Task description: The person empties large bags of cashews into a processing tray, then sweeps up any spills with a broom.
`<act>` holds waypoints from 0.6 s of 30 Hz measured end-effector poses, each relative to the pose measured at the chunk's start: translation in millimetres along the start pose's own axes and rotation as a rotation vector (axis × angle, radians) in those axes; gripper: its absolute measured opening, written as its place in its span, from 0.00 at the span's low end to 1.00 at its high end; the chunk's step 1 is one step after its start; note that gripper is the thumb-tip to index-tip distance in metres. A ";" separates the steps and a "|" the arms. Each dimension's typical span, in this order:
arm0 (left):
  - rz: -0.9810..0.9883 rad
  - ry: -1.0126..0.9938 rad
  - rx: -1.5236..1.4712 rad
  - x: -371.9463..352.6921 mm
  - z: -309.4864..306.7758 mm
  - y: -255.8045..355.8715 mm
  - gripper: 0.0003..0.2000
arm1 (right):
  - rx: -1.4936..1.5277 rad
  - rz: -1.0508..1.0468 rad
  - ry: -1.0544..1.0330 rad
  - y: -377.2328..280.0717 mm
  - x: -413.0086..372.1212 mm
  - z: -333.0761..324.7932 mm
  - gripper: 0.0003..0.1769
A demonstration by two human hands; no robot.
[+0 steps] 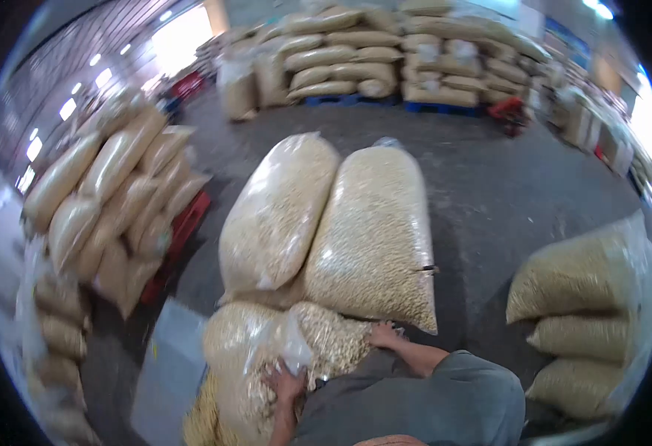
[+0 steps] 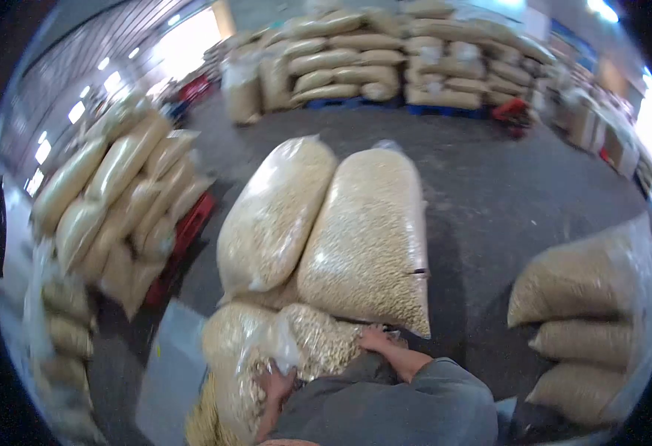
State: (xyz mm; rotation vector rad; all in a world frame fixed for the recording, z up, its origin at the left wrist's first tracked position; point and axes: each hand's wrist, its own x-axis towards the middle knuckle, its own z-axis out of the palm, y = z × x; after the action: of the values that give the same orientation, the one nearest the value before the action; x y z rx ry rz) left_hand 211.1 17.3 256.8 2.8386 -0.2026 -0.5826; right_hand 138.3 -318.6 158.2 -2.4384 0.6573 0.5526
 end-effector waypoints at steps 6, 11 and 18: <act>-0.033 0.032 -0.066 -1.7 -1.3 -2.7 0.46 | -0.088 -0.050 0.052 12.2 7.6 9.0 0.38; -0.053 0.058 -0.143 -1.1 4.3 -12.1 0.45 | -0.189 -0.082 -0.040 5.7 8.2 -1.6 0.38; -0.062 0.066 -0.168 -6.3 1.7 -17.2 0.46 | -0.206 -0.120 -0.060 13.1 19.7 -4.4 0.38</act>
State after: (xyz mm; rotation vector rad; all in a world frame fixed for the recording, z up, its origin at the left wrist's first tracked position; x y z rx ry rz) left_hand 206.2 34.6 253.2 2.7039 -0.0515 -0.4927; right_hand 147.7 -337.3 146.4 -2.6207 0.4447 0.6706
